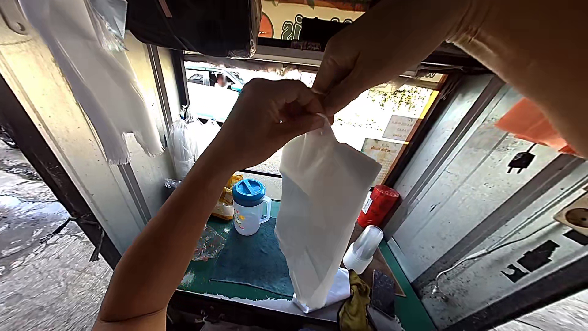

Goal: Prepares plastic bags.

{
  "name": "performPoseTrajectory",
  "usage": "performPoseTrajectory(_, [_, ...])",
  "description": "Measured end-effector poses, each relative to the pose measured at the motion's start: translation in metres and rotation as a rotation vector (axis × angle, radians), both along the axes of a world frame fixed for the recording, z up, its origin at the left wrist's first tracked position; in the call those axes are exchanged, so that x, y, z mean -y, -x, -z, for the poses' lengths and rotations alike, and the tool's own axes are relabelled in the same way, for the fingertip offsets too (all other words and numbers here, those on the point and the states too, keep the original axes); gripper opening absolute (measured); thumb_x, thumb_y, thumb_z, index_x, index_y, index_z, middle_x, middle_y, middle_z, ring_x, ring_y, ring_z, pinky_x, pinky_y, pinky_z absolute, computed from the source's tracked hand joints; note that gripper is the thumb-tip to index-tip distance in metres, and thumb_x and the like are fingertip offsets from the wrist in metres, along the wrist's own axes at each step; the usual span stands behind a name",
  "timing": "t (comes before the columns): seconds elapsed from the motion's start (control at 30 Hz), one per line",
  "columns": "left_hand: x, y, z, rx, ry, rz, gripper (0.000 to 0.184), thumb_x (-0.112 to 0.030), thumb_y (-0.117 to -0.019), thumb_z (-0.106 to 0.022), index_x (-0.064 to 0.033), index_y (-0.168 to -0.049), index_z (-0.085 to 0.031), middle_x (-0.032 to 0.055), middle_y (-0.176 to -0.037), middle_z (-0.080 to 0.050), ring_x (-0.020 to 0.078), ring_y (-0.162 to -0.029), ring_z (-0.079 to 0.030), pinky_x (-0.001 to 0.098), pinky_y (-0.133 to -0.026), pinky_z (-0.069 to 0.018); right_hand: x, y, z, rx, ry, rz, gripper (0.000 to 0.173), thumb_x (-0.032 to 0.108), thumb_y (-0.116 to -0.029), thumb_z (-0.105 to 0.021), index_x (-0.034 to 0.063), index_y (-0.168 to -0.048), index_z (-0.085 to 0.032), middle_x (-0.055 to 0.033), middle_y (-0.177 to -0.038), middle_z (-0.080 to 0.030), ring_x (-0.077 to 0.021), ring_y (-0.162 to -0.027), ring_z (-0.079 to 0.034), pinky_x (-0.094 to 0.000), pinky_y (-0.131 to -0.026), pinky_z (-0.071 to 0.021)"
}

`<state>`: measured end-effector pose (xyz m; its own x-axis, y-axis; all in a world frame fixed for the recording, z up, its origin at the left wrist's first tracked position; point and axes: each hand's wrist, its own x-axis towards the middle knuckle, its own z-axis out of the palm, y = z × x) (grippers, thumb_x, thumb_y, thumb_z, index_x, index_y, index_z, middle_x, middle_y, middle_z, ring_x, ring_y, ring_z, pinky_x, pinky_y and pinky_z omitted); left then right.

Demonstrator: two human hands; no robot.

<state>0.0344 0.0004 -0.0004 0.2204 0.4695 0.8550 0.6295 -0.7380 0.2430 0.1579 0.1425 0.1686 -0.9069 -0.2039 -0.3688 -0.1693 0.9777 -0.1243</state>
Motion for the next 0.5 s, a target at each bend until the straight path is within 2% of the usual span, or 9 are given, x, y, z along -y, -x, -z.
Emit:
performPoseTrajectory(0.07, [0.002, 0.000, -0.006, 0.008, 0.015, 0.004, 0.009, -0.008, -0.0930, -0.073, -0.0018, -0.100, -0.071, 0.0017, -0.091, -0.074, 0.0048, -0.083, -0.071, 0.0206, -0.077, -0.0601, 0.011, -0.010, 0.010, -0.125, 0.081, 0.126, 0.033, 0.022, -0.1056, -0.057, 0.0118, -0.078, -0.073, 0.0050, -0.056, -0.056, 0.0009, -0.042, -0.037, -0.0156, -0.040, -0.0249])
performPoseTrajectory(0.17, [0.004, -0.002, -0.013, 0.055, 0.035, 0.007, 0.014, -0.005, -0.0916, -0.074, -0.0007, -0.104, -0.068, 0.0024, -0.091, -0.073, 0.0058, -0.082, -0.070, 0.0205, -0.075, -0.0595, 0.000, 0.005, 0.006, -0.032, 0.189, 0.041, 0.037, 0.023, -0.1091, -0.048, 0.0127, -0.082, -0.071, 0.0062, -0.057, -0.053, 0.0018, -0.043, -0.038, -0.0146, -0.039, -0.0288])
performPoseTrajectory(0.2, [0.005, -0.004, -0.015, 0.064, 0.037, 0.004, 0.017, -0.005, -0.0912, -0.075, -0.0008, -0.105, -0.065, 0.0029, -0.091, -0.073, 0.0067, -0.082, -0.071, 0.0211, -0.075, -0.0598, 0.001, 0.005, 0.008, -0.061, 0.177, -0.002, 0.037, 0.024, -0.1073, -0.050, 0.0123, -0.079, -0.071, 0.0070, -0.055, -0.049, 0.0018, -0.043, -0.036, -0.0159, -0.038, -0.0272])
performPoseTrajectory(0.3, [0.008, -0.009, -0.019, 0.063, 0.032, -0.027, 0.022, -0.005, -0.0903, -0.076, -0.0022, -0.105, -0.059, 0.0024, -0.089, -0.071, 0.0069, -0.080, -0.070, 0.0210, -0.073, -0.0601, 0.017, -0.022, 0.015, -0.232, -0.071, -0.032, 0.043, 0.037, -0.1069, -0.055, 0.0137, -0.073, -0.067, 0.0079, -0.052, -0.048, 0.0015, -0.043, -0.040, -0.0183, -0.039, -0.0292])
performPoseTrajectory(0.37, [0.008, -0.011, -0.019, 0.064, 0.026, -0.034, 0.021, -0.003, -0.0893, -0.076, -0.0019, -0.104, -0.061, 0.0019, -0.088, -0.071, 0.0063, -0.078, -0.070, 0.0205, -0.072, -0.0604, 0.040, -0.053, 0.028, -0.374, -0.222, 0.068, 0.038, 0.035, -0.1026, -0.062, 0.0127, -0.072, -0.067, 0.0059, -0.052, -0.048, -0.0005, -0.044, -0.042, -0.0198, -0.041, -0.0280])
performPoseTrajectory(0.5, [0.009, -0.016, -0.017, 0.113, 0.016, -0.053, 0.015, -0.001, -0.0898, -0.073, -0.0027, -0.099, -0.062, 0.0012, -0.086, -0.070, 0.0050, -0.077, -0.069, 0.0196, -0.071, -0.0595, 0.047, -0.061, 0.033, -0.420, -0.207, 0.152, 0.035, 0.032, -0.1012, -0.064, 0.0132, -0.072, -0.068, 0.0056, -0.052, -0.048, -0.0013, -0.043, -0.042, -0.0202, -0.040, -0.0278])
